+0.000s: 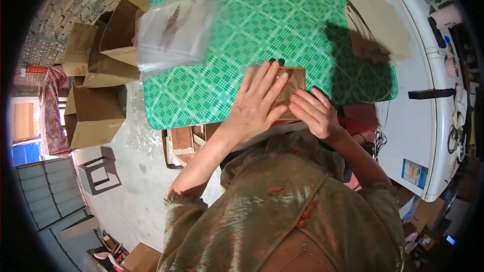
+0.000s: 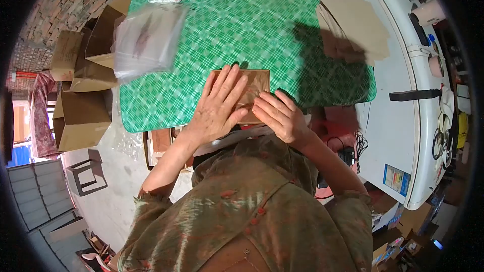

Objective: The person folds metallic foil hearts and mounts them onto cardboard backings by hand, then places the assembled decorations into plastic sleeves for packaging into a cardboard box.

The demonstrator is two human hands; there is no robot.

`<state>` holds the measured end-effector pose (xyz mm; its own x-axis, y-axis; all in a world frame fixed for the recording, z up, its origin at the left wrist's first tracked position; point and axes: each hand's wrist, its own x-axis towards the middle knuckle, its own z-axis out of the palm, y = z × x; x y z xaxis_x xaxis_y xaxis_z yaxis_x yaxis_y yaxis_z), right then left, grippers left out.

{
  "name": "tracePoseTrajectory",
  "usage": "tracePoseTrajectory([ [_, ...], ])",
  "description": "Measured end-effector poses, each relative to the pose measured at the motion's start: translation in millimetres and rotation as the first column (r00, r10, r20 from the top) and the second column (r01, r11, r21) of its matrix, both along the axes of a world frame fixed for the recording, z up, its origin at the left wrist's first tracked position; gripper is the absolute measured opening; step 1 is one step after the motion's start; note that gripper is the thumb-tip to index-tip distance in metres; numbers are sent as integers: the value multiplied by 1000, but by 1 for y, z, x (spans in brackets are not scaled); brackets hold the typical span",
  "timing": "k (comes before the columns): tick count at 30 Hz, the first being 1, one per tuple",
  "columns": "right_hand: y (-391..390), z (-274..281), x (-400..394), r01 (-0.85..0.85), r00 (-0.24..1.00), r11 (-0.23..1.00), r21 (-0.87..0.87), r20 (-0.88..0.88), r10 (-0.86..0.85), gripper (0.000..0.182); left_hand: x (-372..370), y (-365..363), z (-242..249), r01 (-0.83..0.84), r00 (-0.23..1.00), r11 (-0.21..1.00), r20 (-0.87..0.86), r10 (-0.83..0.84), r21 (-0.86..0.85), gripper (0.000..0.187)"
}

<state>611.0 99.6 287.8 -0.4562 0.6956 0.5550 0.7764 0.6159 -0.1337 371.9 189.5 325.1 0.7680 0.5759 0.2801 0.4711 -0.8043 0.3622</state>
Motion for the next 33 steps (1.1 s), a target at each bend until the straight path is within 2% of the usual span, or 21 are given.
tracePoseTrajectory([
  [3,0,-3,1,15,1000,1000,3,-17,-14,27,-11,-12,9,77,993,996,90,-72,-44,72],
  [6,0,-2,1,15,1000,1000,-8,-26,-16,26,-20,-22,-13,141,990,986,-17,-140,93,67],
  [7,0,-2,1,14,1000,1000,-9,-26,-14,26,-20,-26,-18,91,994,990,59,-97,105,57],
  [10,0,-1,0,5,999,1000,-4,-47,-5,26,-25,-26,-26,67,996,984,43,-75,162,53],
  [12,1,0,2,-19,997,999,-48,-73,15,25,-23,-29,-26,52,997,989,56,-60,139,52],
  [13,2,2,1,-38,994,999,-32,-103,34,27,-23,-29,-25,57,996,989,57,-65,137,52],
  [14,2,-2,7,-73,993,997,-32,-91,70,36,-22,-28,-25,67,995,988,63,-76,138,52],
  [16,1,32,10,-99,994,971,-216,-72,85,38,-22,-27,-26,76,994,988,73,-87,136,51],
  [18,11,45,37,-19,998,972,-236,48,32,58,-23,-27,-22,82,995,984,43,-90,161,49],
  [20,41,55,76,223,975,974,-45,25,-222,74,-24,-26,-23,90,995,982,32,-96,164,49],
  [22,72,90,121,507,853,861,29,122,-507,82,-25,-27,-23,92,995,981,19,-96,170,49],
  [24,108,74,186,596,775,758,264,58,-630,92,-24,-27,-21,89,996,978,11,-93,188,48],
  [25,122,82,202,686,716,720,106,76,-694,95,-24,-27,-22,88,996,977,14,-92,192,48],
  [27,142,94,216,800,593,560,-215,147,-791,101,-25,-27,-27,84,996,976,25,-91,200,49],
  [30,157,110,207,727,662,573,-379,164,-732,106,-25,-26,-28,82,995,979,40,-91,187,50],
  [33,165,107,195,784,620,569,-250,262,-739,97,-26,-26,-30,98,993,984,52,-107,147,50],
])
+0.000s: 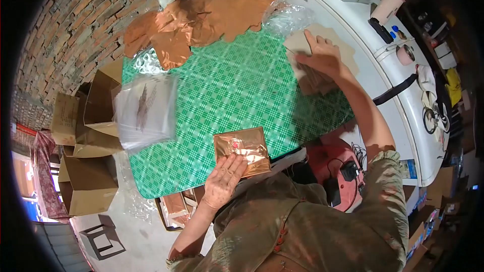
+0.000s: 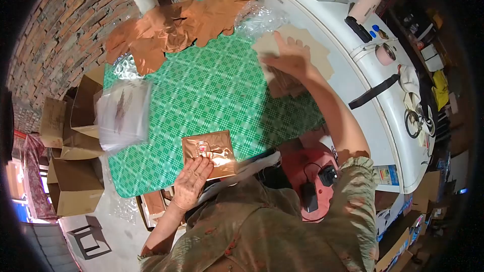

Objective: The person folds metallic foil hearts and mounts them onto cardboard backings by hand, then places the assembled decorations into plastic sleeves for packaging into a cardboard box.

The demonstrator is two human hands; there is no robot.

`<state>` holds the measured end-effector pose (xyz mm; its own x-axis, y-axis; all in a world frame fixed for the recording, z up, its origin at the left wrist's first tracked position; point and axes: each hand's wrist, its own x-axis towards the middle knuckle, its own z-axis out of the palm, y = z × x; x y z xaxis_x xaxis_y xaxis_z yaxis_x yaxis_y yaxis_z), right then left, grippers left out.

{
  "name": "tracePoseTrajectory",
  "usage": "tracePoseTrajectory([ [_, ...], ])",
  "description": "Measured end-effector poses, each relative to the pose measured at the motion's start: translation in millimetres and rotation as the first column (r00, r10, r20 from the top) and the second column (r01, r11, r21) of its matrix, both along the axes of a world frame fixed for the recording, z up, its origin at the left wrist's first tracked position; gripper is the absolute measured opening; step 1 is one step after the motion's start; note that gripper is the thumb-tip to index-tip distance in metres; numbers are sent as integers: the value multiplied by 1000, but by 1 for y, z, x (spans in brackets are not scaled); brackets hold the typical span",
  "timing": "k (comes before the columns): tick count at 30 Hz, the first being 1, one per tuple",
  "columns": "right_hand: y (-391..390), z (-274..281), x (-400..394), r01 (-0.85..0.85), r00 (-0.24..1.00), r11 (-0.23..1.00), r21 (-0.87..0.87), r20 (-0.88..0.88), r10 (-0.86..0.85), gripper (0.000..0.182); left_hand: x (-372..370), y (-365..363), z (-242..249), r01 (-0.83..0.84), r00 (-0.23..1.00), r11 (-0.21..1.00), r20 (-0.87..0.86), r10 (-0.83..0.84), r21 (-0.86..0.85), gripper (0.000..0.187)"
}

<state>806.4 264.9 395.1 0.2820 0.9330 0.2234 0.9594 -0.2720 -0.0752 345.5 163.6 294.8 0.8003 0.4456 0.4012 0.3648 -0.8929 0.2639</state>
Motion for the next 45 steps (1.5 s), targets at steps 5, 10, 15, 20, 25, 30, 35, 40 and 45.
tracePoseTrajectory([
  [5,10,3,7,-37,999,999,-8,14,37,90,0,0,1,-3,1000,1000,8,3,-2,48],
  [10,5,42,9,-94,982,985,-145,-178,68,92,0,0,0,-8,1000,1000,12,9,-13,47],
  [15,8,34,29,-123,981,986,-116,-162,103,93,0,0,1,-9,1000,1000,12,9,-14,48],
  [20,9,42,20,-97,985,980,-176,-157,69,87,0,-1,1,-10,1000,1000,4,10,-15,48],
  [25,8,33,10,-131,991,979,-154,-14,130,74,0,-1,1,-14,1000,1000,11,14,-24,49],
  [30,12,37,15,-193,981,960,-201,-44,188,66,0,-1,1,-17,1000,999,11,17,-30,48],
  [35,9,46,26,-255,961,940,-227,-167,220,54,0,0,1,-15,1000,999,8,15,-35,47],
  [40,3,55,21,-241,953,952,-188,-234,195,48,1,-1,2,-17,1000,999,13,17,-32,47],
  [45,12,35,31,-150,981,986,-74,-136,139,36,1,0,3,-17,1000,999,7,18,-41,47],
])
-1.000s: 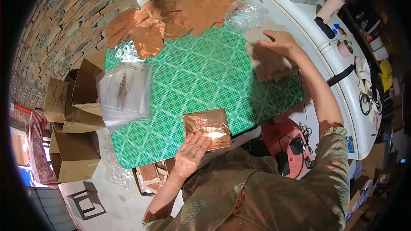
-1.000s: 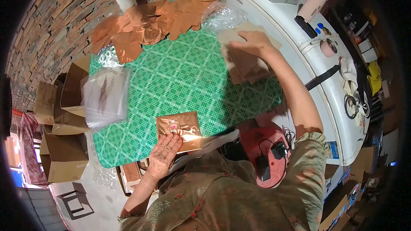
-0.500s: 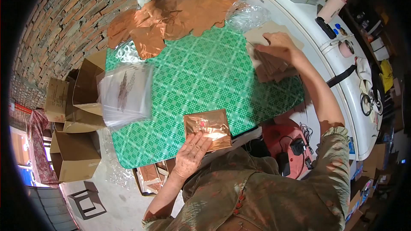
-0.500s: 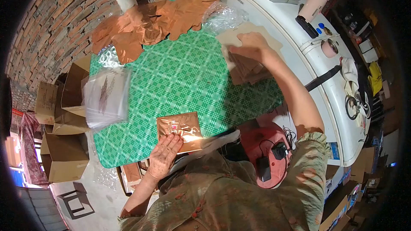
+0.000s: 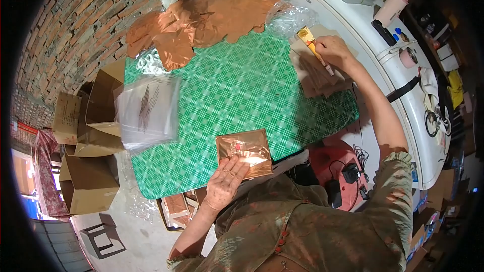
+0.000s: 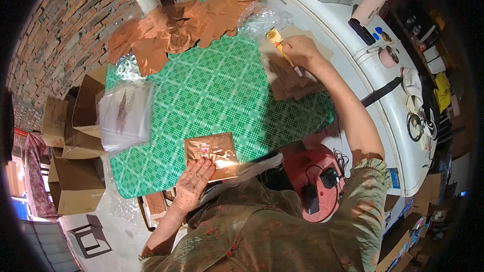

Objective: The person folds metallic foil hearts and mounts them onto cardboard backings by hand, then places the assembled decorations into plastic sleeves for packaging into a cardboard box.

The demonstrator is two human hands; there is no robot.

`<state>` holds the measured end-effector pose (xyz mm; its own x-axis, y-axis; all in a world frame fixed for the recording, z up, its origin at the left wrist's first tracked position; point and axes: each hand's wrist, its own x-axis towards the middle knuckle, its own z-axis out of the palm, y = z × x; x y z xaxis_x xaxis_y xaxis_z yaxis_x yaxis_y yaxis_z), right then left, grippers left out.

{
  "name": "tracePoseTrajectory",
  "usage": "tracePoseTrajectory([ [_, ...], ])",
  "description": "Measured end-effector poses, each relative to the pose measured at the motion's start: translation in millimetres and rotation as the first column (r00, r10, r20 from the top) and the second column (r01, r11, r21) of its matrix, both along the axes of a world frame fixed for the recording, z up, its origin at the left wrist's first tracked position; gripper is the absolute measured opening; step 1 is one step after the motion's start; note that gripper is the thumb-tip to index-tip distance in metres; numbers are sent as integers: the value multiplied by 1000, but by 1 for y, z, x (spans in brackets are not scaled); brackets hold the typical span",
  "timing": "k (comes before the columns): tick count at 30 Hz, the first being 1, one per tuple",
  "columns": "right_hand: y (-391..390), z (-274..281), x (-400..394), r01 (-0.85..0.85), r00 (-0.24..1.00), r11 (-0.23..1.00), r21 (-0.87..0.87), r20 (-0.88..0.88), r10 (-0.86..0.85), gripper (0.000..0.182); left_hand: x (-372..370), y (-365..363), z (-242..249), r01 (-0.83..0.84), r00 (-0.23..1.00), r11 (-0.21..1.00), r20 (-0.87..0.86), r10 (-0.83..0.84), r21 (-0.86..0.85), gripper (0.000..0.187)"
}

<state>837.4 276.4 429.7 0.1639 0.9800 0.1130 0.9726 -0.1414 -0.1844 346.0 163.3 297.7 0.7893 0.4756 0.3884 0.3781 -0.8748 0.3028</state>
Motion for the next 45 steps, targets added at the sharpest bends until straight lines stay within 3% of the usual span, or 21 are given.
tracePoseTrajectory([
  [3,-3,-9,-7,52,995,988,146,-94,-39,34,1,0,2,-1,1000,1000,5,1,-7,47],
  [6,-7,-2,-25,75,997,994,78,-40,-72,24,0,-1,2,1,1000,1000,1,-1,-2,46],
  [9,-15,-28,-37,-121,964,910,397,265,12,11,0,0,1,7,1000,1000,-5,-7,10,47],
  [12,-17,-19,-56,-118,849,896,428,512,-133,7,-1,0,0,7,1000,1000,3,-7,8,47],
  [15,-30,16,-100,-341,769,742,577,625,-133,11,0,0,2,7,1000,1000,14,-7,-14,47],
  [18,-47,26,-148,-482,821,722,497,544,175,13,1,0,8,10,1000,1000,19,-10,-13,48],
  [20,-55,16,-185,-580,810,641,502,438,390,10,0,-2,13,10,1000,1000,27,-10,-5,49],
  [23,-66,-15,-248,-559,766,771,305,546,340,15,-1,-9,24,26,1000,1000,6,-26,13,47],
  [27,-53,-37,-289,-649,687,761,-1,427,587,22,-14,-28,41,77,993,997,-85,-76,6,47],
  [31,-36,-51,-313,-639,724,753,-160,206,658,29,-23,-42,56,99,994,993,-28,-101,-64,45],
  [34,-25,-58,-324,-545,838,835,-71,-72,541,29,-26,-49,60,82,996,984,58,-74,-160,43],
  [37,-4,-39,-317,-495,869,858,-138,-63,491,29,-32,-50,65,65,989,960,144,-26,-273,39],
  [40,36,-39,-304,-507,862,859,-66,-36,506,20,-34,-47,61,55,970,905,238,52,-423,35],
  [45,127,-62,-309,-606,784,751,260,38,620,11,-40,-41,63,111,947,731,295,129,-674,35],
])
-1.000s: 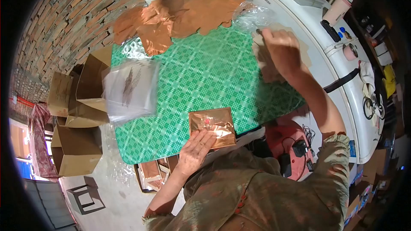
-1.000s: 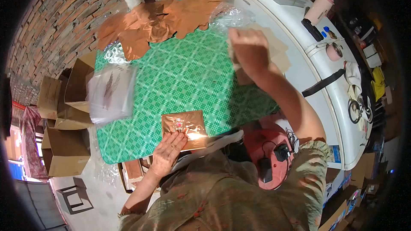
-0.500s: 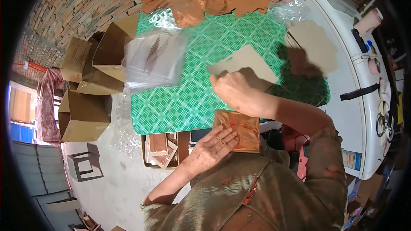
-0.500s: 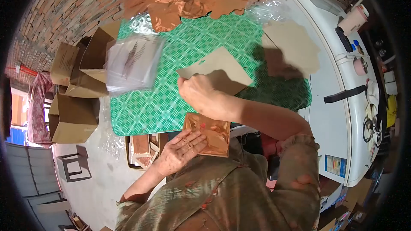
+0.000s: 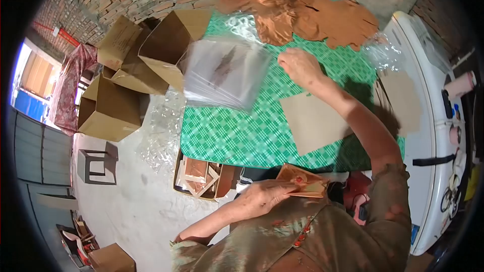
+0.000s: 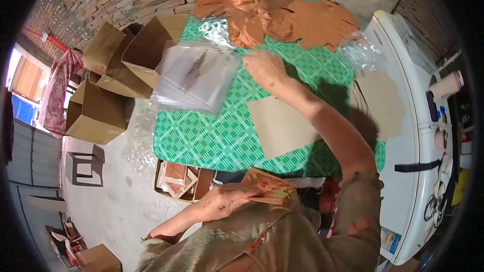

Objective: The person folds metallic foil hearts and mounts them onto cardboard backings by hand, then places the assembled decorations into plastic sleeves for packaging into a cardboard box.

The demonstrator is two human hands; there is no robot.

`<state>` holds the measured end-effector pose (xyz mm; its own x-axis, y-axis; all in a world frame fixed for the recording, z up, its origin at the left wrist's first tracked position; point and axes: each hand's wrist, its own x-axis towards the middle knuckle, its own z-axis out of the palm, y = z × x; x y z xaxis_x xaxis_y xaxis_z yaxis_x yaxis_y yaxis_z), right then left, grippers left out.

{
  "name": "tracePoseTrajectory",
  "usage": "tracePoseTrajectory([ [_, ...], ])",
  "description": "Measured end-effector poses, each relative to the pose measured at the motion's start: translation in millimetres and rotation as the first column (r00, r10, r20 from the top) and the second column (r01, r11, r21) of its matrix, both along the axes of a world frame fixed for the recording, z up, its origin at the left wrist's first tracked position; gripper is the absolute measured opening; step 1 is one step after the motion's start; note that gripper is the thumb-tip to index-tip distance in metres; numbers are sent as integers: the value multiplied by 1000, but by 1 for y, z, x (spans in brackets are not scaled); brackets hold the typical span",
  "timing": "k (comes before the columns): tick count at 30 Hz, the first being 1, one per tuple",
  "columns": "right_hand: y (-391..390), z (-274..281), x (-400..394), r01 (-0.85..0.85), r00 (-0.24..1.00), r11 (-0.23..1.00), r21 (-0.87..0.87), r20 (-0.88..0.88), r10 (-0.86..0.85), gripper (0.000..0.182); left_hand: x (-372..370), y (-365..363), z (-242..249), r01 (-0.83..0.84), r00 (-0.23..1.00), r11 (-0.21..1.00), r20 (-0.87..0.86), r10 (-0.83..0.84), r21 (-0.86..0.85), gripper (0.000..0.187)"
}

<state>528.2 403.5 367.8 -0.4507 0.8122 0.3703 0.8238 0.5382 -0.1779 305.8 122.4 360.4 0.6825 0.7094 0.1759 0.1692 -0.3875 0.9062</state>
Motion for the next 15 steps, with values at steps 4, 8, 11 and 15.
tracePoseTrajectory([
  [4,70,-25,-16,-162,984,920,358,-14,179,9,-15,7,0,-9,1000,973,-2,9,-230,38],
  [8,121,-36,-9,50,978,987,154,194,-80,14,-28,14,4,-88,995,953,-80,68,-290,31],
  [11,147,-39,11,229,928,972,-46,312,-204,17,-34,15,-1,-103,995,957,-39,96,-273,31],
  [15,165,-36,23,267,868,961,73,415,-273,21,-35,21,-7,-54,998,953,10,59,-299,38],
])
